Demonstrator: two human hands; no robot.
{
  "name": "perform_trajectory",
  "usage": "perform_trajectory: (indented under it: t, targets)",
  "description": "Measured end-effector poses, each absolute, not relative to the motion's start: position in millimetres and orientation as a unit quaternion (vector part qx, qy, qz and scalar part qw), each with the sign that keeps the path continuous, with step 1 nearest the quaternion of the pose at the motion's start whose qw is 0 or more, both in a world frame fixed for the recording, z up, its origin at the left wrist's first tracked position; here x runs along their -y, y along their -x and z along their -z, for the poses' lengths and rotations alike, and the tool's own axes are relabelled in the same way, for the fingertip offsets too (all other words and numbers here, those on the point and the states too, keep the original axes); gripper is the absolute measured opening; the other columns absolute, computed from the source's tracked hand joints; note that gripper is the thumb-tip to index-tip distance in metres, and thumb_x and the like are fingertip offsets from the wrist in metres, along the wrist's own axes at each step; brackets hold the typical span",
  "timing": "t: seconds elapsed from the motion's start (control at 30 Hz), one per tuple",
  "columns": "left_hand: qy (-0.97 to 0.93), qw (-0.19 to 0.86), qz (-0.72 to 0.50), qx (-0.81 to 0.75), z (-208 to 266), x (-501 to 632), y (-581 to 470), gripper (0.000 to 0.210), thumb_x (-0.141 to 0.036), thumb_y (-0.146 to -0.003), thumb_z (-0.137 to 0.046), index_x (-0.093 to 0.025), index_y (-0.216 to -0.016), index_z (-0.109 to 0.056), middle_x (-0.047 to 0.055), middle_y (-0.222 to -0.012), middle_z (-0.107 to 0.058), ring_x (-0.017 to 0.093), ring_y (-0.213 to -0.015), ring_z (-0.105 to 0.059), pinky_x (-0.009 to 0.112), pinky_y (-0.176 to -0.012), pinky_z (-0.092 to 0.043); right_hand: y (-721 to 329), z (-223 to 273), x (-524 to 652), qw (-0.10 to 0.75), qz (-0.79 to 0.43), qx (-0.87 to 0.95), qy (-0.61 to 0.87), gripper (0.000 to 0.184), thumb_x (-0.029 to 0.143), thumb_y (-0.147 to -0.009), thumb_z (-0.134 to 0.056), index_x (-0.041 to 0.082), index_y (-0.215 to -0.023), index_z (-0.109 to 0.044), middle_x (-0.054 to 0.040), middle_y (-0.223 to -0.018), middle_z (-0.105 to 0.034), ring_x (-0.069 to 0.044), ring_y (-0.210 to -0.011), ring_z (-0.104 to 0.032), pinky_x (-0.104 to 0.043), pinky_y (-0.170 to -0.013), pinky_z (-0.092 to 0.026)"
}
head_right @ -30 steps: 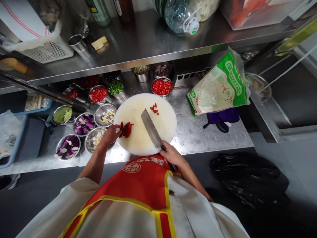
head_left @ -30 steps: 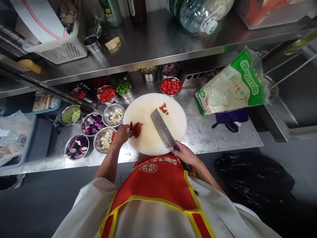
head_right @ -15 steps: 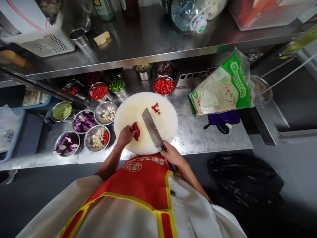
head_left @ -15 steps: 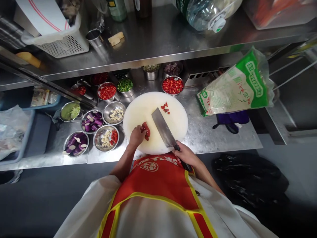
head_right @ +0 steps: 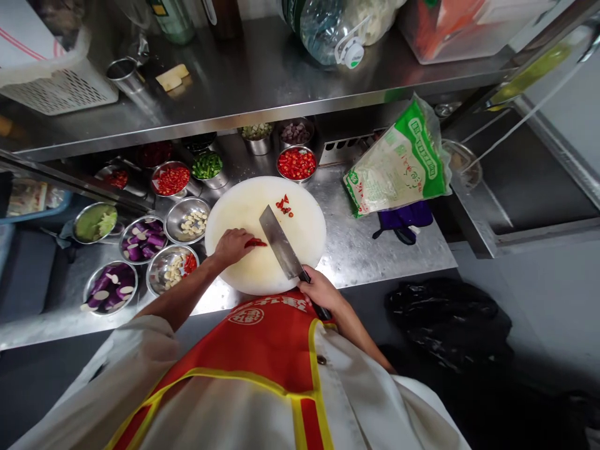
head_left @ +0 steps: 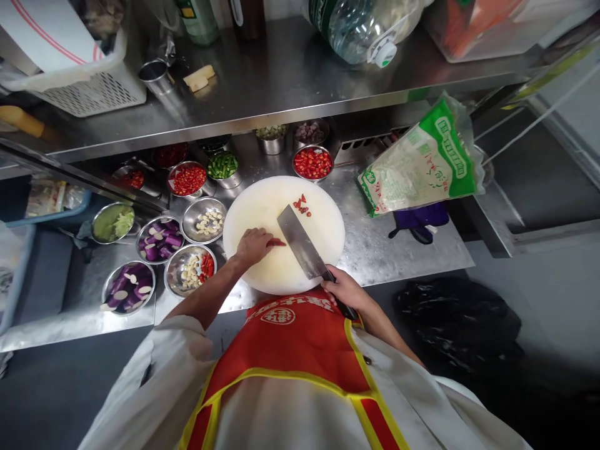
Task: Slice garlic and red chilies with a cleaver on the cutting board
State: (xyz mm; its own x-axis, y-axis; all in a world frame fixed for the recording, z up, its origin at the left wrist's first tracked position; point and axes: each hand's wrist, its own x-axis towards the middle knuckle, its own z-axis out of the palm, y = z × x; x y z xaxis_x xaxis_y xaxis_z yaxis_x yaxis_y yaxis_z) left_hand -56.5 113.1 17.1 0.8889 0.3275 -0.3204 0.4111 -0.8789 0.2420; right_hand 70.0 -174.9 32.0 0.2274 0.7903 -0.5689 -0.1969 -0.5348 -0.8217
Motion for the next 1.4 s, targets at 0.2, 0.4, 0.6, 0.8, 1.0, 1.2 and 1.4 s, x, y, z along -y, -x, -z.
perform_trajectory:
  t: [0.2, 0.4, 0.6, 0.8, 1.0, 1.2, 1.4]
  targets:
    - [-0.930, 0.171, 0.028, -0.324, -1.1, -100.1, 51.7, 0.033, -0.042, -0.094, -0.058, -0.020, -0.116, -0.069, 0.012, -0.113, -0.065, 0.029, -0.104, -0.060, 0.042, -0.093, -0.047, -73.0, -41.6, 173.4, 0.361, -0.528, 0.273, 0.719, 0.024, 0.028, -0.088, -0.051, 0.023, -0.111, -0.055, 0.0087, -0.054, -0.051, -0.014, -0.044, -0.053, -0.024, -0.049, -0.042]
    - [-0.929, 0.235, -0.058, -0.279, 17.1, -104.8, 55.1, 0.016, -0.027, -0.092, -0.058, -0.022, -0.089, -0.073, 0.009, -0.104, -0.067, 0.027, -0.098, -0.059, 0.042, -0.093, -0.048, -78.5, -63.2, 168.4, 0.254, -0.419, 0.417, 0.766, 0.040, 0.022, -0.088, -0.049, 0.022, -0.126, -0.060, -0.0063, -0.100, -0.074, -0.023, -0.089, -0.068, -0.030, -0.079, -0.047]
    - [-0.905, 0.278, -0.104, -0.305, 24.5, -114.0, 35.9, 0.012, -0.025, -0.088, -0.064, -0.021, -0.078, -0.069, 0.009, -0.093, -0.066, 0.026, -0.091, -0.060, 0.043, -0.088, -0.050, -82.9, -69.2, 169.9, 0.225, -0.414, 0.448, 0.759, 0.046, 0.021, -0.088, -0.049, 0.025, -0.133, -0.059, -0.0058, -0.111, -0.075, -0.024, -0.099, -0.069, -0.029, -0.086, -0.046]
    - [-0.897, 0.289, -0.118, -0.312, 30.1, -114.2, 25.4, 0.010, -0.020, -0.085, -0.065, -0.022, -0.075, -0.066, 0.008, -0.087, -0.066, 0.027, -0.089, -0.060, 0.042, -0.080, -0.051, -85.5, -69.0, 170.2, 0.226, -0.417, 0.456, 0.753, 0.048, 0.020, -0.088, -0.049, 0.023, -0.135, -0.058, -0.0068, -0.114, -0.075, -0.024, -0.101, -0.069, -0.030, -0.087, -0.047]
    - [-0.903, 0.275, -0.144, -0.297, 34.2, -112.3, 30.8, 0.017, -0.027, -0.091, -0.062, -0.022, -0.076, -0.067, 0.008, -0.088, -0.067, 0.026, -0.090, -0.060, 0.041, -0.081, -0.051, -91.9, -69.8, 170.1, 0.228, -0.418, 0.454, 0.753, 0.046, 0.021, -0.088, -0.049, 0.023, -0.132, -0.061, -0.0058, -0.113, -0.075, -0.023, -0.100, -0.070, -0.029, -0.085, -0.047]
    - [-0.917, 0.269, -0.177, -0.234, 40.7, -115.5, 41.6, 0.015, -0.031, -0.093, -0.061, -0.023, -0.087, -0.072, 0.008, -0.099, -0.069, 0.025, -0.097, -0.061, 0.043, -0.093, -0.051, -94.8, -78.3, 164.9, 0.251, -0.394, 0.464, 0.752, 0.050, 0.020, -0.088, -0.048, 0.024, -0.137, -0.058, -0.0048, -0.118, -0.074, -0.023, -0.101, -0.070, -0.029, -0.086, -0.047]
    - [-0.932, 0.280, -0.167, -0.161, 45.9, -117.2, 45.3, 0.012, -0.031, -0.094, -0.063, -0.023, -0.094, -0.072, 0.007, -0.104, -0.072, 0.025, -0.103, -0.062, 0.043, -0.096, -0.050, -94.7, -81.1, 144.3, 0.181, -0.386, 0.496, 0.756, 0.045, 0.021, -0.091, -0.046, 0.022, -0.133, -0.060, -0.0071, -0.118, -0.074, -0.023, -0.102, -0.069, -0.028, -0.085, -0.045]
